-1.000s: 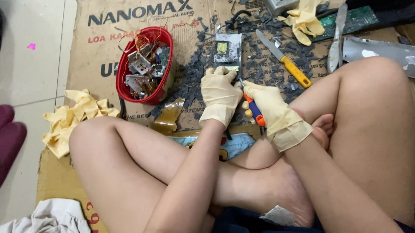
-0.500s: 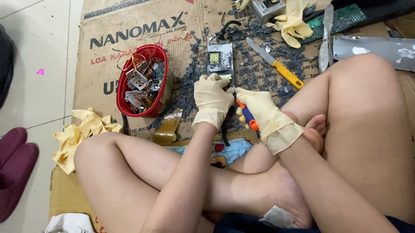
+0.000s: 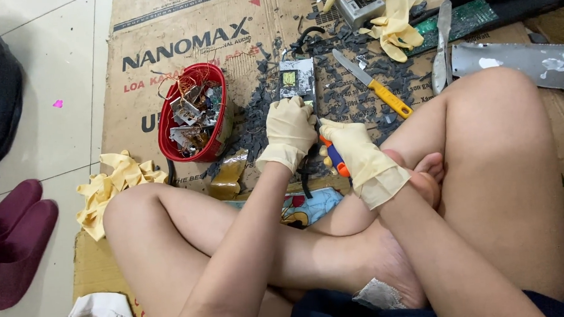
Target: The person sits on the floor and uses a screwdriver to remove screws from a small electronic device. They carefully unscrew components and place them into a red bucket filled with other electronic parts.
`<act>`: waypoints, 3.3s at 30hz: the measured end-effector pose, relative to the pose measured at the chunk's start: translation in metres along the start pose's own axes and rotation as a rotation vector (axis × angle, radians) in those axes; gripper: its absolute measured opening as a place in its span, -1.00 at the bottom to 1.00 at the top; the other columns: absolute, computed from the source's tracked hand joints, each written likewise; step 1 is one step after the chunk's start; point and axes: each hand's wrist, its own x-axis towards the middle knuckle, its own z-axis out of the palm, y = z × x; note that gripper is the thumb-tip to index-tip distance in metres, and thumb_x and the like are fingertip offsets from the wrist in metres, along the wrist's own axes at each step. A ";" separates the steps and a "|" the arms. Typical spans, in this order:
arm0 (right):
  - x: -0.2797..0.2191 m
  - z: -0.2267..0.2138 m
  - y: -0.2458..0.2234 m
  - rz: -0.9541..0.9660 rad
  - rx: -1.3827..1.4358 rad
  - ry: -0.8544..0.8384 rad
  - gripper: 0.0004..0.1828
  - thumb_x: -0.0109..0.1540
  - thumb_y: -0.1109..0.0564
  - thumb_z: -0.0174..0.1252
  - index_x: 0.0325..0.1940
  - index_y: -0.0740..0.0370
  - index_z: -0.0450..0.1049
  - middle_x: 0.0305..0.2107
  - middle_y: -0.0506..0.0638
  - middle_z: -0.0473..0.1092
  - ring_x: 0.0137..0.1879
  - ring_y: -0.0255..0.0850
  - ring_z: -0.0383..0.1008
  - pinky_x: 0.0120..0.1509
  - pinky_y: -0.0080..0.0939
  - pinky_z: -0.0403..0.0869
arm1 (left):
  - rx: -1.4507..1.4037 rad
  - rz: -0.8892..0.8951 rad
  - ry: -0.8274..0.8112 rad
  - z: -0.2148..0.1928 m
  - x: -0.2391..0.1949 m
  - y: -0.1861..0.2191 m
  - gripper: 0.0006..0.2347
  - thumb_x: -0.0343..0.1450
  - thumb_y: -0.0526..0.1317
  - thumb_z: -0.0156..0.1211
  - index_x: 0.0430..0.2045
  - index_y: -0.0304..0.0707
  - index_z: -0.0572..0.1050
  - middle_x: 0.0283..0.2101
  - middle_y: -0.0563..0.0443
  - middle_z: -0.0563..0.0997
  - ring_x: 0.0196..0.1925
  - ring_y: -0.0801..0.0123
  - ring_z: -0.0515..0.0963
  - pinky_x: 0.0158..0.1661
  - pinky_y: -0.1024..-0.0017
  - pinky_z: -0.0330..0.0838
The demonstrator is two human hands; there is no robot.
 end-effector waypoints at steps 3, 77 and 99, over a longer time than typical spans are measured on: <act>0.007 0.000 0.004 -0.011 0.020 -0.007 -0.56 0.24 0.03 0.18 0.23 -0.04 0.49 -0.61 0.28 0.47 -0.70 0.07 0.45 -0.74 -0.02 0.43 | 0.016 0.117 0.267 0.003 0.002 0.005 -0.95 0.14 -0.19 0.25 -0.73 -0.07 0.55 -0.49 0.00 0.48 -0.42 0.06 0.54 -0.19 0.16 0.35; -0.006 0.003 -0.001 0.041 0.056 0.003 -0.55 0.23 0.00 0.20 0.23 -0.08 0.48 -0.60 0.23 0.48 -0.66 0.04 0.50 -0.72 -0.03 0.46 | -0.506 -0.717 0.362 -0.048 -0.044 0.003 -0.65 0.20 -0.17 0.46 -0.14 0.15 0.59 -0.21 -0.01 0.58 -0.12 0.03 0.60 0.01 0.18 0.50; 0.002 0.003 0.005 -0.001 -0.003 0.017 -0.57 0.20 -0.01 0.27 0.17 -0.10 0.53 -0.57 0.28 0.50 -0.64 0.07 0.52 -0.71 -0.02 0.48 | -0.494 -0.725 -0.189 -0.004 -0.031 0.012 -0.01 0.12 0.19 0.38 0.41 -0.31 0.03 0.40 -0.19 0.28 0.41 0.00 0.32 0.35 0.19 0.21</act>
